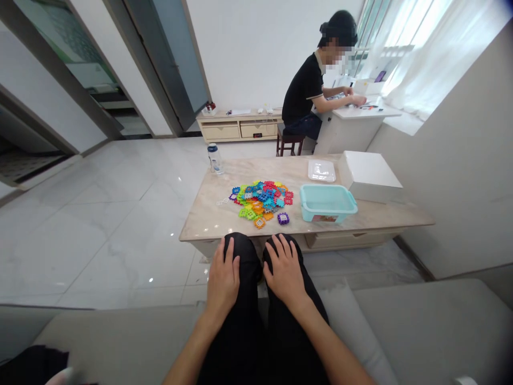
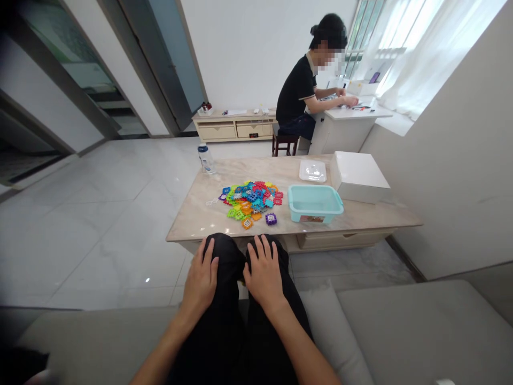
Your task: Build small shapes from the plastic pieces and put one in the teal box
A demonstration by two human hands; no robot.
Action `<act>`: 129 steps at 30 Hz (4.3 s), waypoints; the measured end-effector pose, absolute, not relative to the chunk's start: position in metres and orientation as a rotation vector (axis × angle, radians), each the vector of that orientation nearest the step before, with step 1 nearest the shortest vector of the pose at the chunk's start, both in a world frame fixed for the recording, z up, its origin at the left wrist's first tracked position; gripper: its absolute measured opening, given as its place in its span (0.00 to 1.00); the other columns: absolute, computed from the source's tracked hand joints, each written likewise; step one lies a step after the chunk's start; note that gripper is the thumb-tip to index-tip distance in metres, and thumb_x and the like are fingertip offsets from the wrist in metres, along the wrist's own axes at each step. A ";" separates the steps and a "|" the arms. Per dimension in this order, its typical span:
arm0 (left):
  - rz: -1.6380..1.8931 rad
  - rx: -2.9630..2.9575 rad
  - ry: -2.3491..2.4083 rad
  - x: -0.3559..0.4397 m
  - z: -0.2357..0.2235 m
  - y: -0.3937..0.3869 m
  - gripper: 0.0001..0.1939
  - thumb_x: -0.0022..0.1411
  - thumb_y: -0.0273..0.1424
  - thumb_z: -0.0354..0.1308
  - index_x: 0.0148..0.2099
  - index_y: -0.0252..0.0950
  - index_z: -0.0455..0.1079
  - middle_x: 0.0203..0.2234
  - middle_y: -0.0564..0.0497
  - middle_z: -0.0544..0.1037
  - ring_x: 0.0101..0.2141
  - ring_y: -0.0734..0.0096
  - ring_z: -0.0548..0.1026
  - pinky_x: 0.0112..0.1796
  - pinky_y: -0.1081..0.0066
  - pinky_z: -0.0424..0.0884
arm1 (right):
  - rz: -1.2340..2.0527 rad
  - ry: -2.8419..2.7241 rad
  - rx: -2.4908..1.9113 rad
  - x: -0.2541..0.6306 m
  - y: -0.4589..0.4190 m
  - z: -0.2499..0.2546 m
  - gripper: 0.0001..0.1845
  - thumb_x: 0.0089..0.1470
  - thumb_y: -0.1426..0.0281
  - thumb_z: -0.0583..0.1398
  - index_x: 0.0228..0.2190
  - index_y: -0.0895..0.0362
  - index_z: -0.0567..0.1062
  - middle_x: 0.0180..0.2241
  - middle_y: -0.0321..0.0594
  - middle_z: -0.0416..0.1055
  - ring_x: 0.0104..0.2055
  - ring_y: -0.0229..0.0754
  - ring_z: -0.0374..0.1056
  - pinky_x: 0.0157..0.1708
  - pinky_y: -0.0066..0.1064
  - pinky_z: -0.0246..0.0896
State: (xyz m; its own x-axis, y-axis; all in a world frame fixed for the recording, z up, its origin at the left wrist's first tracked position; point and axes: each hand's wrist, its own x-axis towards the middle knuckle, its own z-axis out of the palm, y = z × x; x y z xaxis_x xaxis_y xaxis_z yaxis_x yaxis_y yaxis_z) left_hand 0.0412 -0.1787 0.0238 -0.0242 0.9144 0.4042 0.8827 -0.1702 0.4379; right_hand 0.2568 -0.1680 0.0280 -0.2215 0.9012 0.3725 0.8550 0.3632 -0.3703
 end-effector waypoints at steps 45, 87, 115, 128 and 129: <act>0.791 2.229 1.970 0.076 0.007 -0.155 0.40 0.75 0.37 0.57 0.83 0.53 0.49 0.78 0.45 0.62 0.73 0.42 0.66 0.65 0.40 0.74 | 0.231 -1.959 -1.598 0.261 -0.119 0.057 0.12 0.68 0.67 0.61 0.50 0.48 0.81 0.44 0.46 0.82 0.50 0.58 0.75 0.62 0.54 0.64; 0.654 2.236 1.854 -0.063 -0.025 0.140 0.16 0.75 0.30 0.53 0.58 0.37 0.77 0.54 0.40 0.83 0.55 0.50 0.78 0.60 0.52 0.72 | 0.250 -1.998 -1.449 0.263 -0.105 0.035 0.15 0.70 0.71 0.59 0.54 0.55 0.80 0.50 0.44 0.84 0.51 0.52 0.78 0.64 0.51 0.59; 0.678 1.702 1.967 -0.072 -0.097 0.224 0.27 0.51 0.32 0.75 0.53 0.34 0.79 0.43 0.43 0.83 0.41 0.57 0.80 0.48 0.60 0.77 | 0.285 -2.050 -1.468 0.260 -0.096 0.038 0.13 0.67 0.72 0.61 0.51 0.53 0.81 0.45 0.41 0.86 0.48 0.52 0.80 0.61 0.49 0.64; 1.146 1.532 1.700 -0.012 0.023 0.111 0.23 0.55 0.48 0.74 0.44 0.35 0.83 0.39 0.44 0.87 0.37 0.61 0.81 0.40 0.66 0.75 | 0.294 -1.972 -1.571 0.286 -0.117 0.039 0.10 0.71 0.70 0.60 0.48 0.56 0.81 0.49 0.46 0.83 0.55 0.53 0.75 0.65 0.51 0.61; 1.151 1.533 1.623 -0.001 0.036 0.091 0.25 0.56 0.50 0.75 0.44 0.35 0.83 0.40 0.44 0.87 0.37 0.60 0.82 0.40 0.65 0.75 | 0.278 -1.964 -1.575 0.287 -0.119 0.039 0.10 0.71 0.70 0.60 0.48 0.56 0.81 0.48 0.47 0.83 0.55 0.54 0.74 0.65 0.51 0.61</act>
